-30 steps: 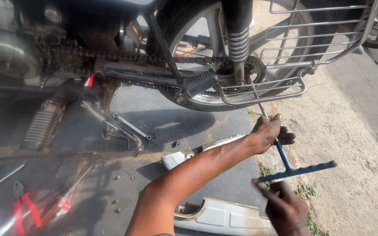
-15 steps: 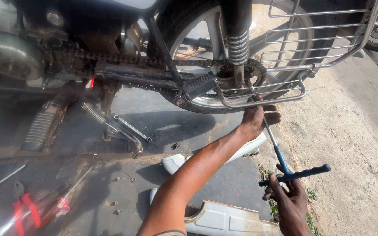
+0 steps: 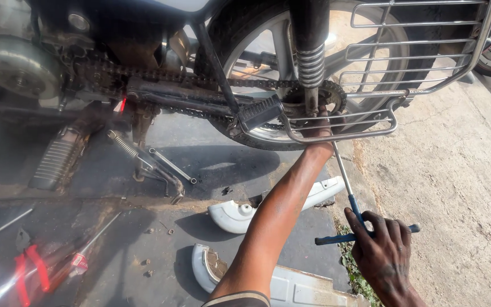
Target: The person kneels beside a motorcycle and works on the chain and sprocket area, handling small fasteners and fitting a part onto the chain by hand. They then use a T-handle wrench to loosen and tighten bolts near the rear wheel, remove plastic side covers and set them on the ground, and continue working on the chain cover.
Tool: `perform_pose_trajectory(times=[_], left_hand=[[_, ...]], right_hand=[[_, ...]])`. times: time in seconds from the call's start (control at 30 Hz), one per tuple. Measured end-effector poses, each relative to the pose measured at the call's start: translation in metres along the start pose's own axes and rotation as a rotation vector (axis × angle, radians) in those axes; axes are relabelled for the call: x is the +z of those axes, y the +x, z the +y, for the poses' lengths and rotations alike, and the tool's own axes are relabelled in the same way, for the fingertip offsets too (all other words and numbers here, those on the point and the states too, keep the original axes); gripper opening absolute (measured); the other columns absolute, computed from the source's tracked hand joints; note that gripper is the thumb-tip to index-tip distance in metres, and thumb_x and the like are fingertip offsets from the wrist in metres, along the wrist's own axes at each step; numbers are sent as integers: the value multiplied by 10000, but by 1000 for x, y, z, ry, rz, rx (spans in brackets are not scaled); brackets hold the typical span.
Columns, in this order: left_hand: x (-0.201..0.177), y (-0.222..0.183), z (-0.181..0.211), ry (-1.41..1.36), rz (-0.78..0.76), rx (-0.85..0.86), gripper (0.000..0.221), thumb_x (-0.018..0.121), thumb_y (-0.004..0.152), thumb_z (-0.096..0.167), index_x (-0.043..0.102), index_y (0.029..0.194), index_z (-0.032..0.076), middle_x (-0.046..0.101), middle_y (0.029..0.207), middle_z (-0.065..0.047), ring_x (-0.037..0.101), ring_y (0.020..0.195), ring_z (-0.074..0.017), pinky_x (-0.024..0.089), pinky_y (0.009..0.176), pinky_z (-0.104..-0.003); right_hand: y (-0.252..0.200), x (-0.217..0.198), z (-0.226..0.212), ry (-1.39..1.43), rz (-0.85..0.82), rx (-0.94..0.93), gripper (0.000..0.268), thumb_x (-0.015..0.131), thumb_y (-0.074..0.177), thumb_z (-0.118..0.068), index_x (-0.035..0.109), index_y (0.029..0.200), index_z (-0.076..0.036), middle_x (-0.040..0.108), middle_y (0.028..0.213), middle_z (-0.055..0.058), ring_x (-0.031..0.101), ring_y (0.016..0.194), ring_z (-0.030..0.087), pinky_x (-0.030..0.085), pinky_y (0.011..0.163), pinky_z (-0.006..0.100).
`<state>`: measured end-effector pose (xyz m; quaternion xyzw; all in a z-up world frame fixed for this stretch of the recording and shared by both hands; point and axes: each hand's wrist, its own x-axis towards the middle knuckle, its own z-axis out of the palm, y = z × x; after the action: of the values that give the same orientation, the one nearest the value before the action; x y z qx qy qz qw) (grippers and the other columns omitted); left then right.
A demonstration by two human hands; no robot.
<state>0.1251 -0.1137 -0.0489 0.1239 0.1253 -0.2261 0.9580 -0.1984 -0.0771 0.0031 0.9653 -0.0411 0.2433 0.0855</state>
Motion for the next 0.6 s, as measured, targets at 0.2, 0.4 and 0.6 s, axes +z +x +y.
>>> perform_pose_trajectory(times=[0.2,0.4,0.6], left_hand=[[-26,38,-31,42,-2,69,227,700,983,163,610,1187,116,634,1046,-56,707,770,-162,645,628,-308],[-55,-17,-7,374,-48,345,235,621,1050,258,608,1200,77,661,1029,-7,691,834,-128,643,679,-295],[-129,-100,114,1079,7,60,299,603,1001,251,660,1139,-8,734,830,-84,730,620,-216,614,526,-332]], right_hand=[[0,-4,-7,34,-95,3,660,757,760,-184,583,1391,-270,681,990,65,632,860,226,474,842,439],[-20,22,-26,319,-758,560,1023,770,889,-444,186,1671,-139,697,769,51,677,674,189,525,689,369],[-97,90,-27,1271,-835,69,1094,923,773,-302,246,1590,-34,613,973,177,608,902,261,510,839,415]])
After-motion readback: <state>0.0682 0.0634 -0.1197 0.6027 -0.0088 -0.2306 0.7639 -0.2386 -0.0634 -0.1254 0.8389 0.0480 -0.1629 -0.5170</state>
